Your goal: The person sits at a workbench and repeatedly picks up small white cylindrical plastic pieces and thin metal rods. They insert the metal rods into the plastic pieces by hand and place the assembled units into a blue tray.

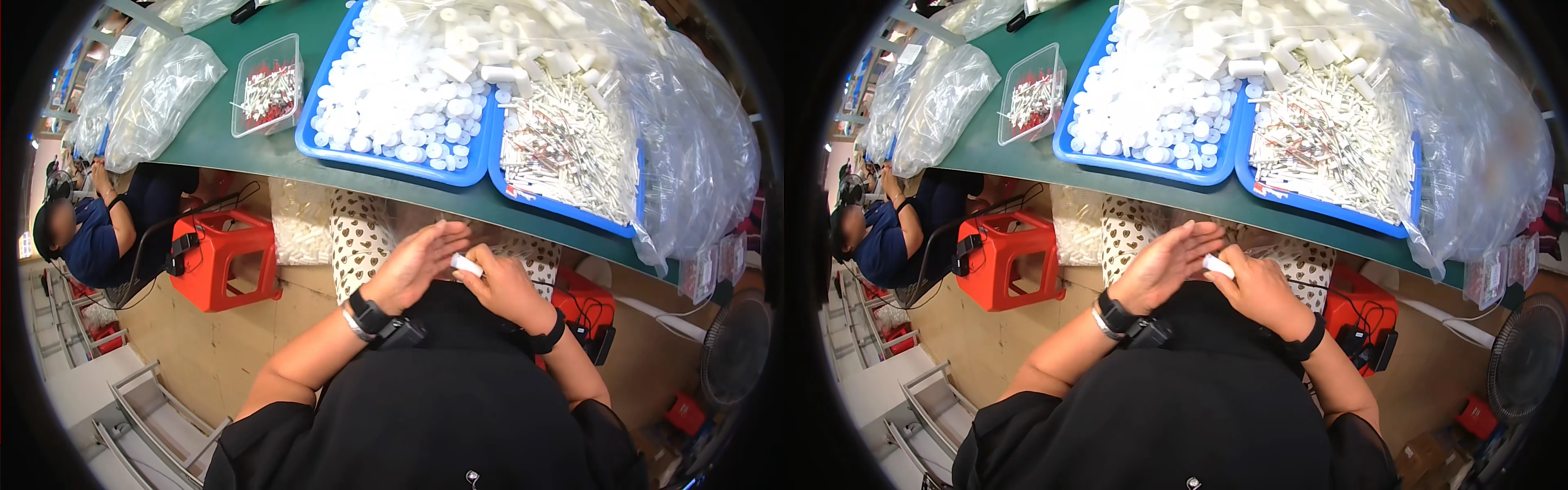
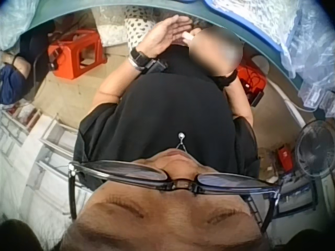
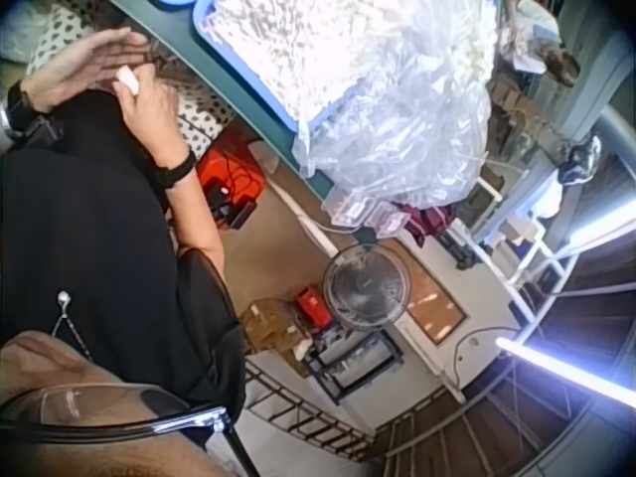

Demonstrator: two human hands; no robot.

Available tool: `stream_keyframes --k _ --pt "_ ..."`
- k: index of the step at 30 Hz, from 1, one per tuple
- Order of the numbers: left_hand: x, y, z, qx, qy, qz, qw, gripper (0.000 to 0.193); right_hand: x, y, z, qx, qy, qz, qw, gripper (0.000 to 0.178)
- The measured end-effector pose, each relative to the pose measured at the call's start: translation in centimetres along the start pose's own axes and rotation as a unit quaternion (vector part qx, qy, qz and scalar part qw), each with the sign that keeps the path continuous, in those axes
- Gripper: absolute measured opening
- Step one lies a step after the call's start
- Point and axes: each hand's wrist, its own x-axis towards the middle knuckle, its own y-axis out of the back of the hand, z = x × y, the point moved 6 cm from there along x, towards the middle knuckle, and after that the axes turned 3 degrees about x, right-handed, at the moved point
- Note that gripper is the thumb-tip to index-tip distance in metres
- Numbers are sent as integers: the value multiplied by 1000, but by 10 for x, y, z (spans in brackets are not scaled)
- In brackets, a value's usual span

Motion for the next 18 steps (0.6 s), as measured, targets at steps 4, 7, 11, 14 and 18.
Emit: stream_keyframes --k 4,7,11,14,18 --pt "-17 34 18 26 -8 73 997 38 -8 -3 46 -21 -75 -9 997 26" --pt "-30 34 32 31 -1 51 998 35 -6 -4 68 -67 -110 19 992 26" --pt "-47 4 61 113 -39 -2 993 32 -3 -3 59 -172 -63 12 983 29" --pt "-50 -19 86 217 -124 -23 968 26 -3 32 -3 -43 32 28 998 22" --pt "-40 -45 118 447 -256 45 856 19 4 104 -48 -137 124 227 956 5"
